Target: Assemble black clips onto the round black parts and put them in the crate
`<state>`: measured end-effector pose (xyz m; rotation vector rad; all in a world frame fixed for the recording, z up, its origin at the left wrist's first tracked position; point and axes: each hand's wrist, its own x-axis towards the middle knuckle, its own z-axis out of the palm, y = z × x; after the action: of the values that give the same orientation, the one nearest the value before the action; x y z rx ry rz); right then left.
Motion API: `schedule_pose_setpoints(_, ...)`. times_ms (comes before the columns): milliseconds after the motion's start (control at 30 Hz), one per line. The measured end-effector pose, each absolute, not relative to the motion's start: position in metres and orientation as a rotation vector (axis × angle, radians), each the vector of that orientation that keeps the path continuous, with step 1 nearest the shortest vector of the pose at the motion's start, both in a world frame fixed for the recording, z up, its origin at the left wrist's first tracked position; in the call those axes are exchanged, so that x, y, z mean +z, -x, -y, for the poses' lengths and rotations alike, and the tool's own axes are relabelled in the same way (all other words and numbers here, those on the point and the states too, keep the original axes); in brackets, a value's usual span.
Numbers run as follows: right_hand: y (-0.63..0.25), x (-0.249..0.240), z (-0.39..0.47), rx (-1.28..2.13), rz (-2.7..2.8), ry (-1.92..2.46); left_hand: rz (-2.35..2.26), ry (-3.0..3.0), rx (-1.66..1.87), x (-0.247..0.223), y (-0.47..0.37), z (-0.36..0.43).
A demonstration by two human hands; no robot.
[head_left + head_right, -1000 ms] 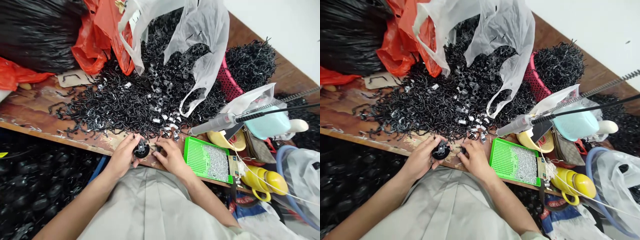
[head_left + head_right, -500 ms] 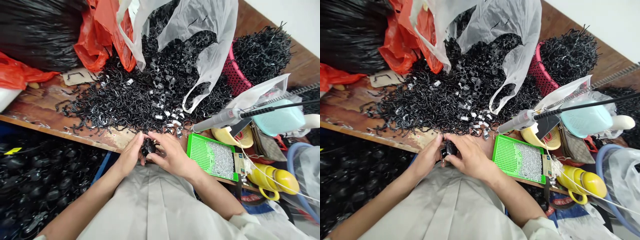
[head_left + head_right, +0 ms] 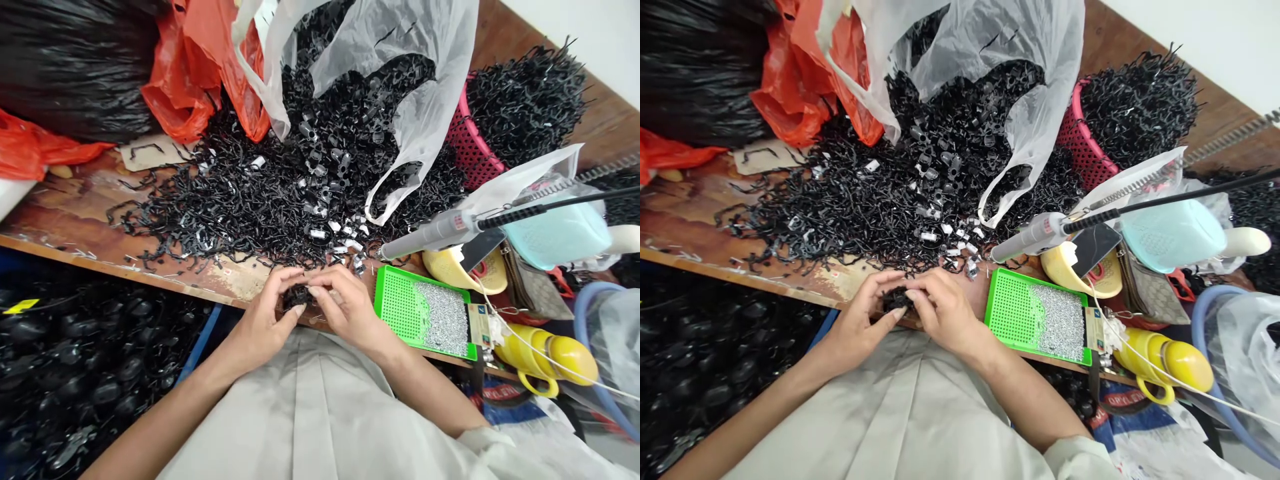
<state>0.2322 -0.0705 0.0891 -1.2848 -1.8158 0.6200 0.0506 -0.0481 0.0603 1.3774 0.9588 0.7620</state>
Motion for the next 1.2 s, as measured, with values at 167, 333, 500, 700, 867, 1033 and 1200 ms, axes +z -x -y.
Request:
schedule_pose_setpoints(167, -0.235, 0.097, 0.073, 0.709, 1.812, 1.222, -0.95, -1.564, 0.807, 0.061, -0.049, 0.05)
schedule_pose_setpoints(333, -0.235, 0.093, 0.07, 0.608, 1.966, 1.137, -0.941, -1.75, 0.752, 0.064, -0.047, 0.051)
schedule_pose_setpoints(500, -0.236, 0.077, 0.065, 0.643, 1.926, 1.173, -0.933, -1.579, 0.639, 0.068, -0.049, 0.05)
schedule_pose_setpoints(700, -0.251, 0.089, 0.063, 0.586, 2.393, 1.116, -0.895, -0.98, 0.274, 0.069, -0.047, 0.043)
schedule_pose_setpoints(867, -0.253, 0.11, 0.075, 0.563, 2.704, 1.197, -0.825, -0.998, 0.125, 0.073, -0.047, 0.047)
schedule_pose_setpoints(1033, -0.231, 0.09, 0.076, 1.129, 1.846, 1.66, -1.081, -1.879, 0.605, 0.064, -0.064, 0.054)
schedule_pose_setpoints(1200, -0.233, 0.089, 0.078, 1.935, 0.818, 1.219, -1.019, -2.089, 0.965, 0.054, -0.078, 0.041)
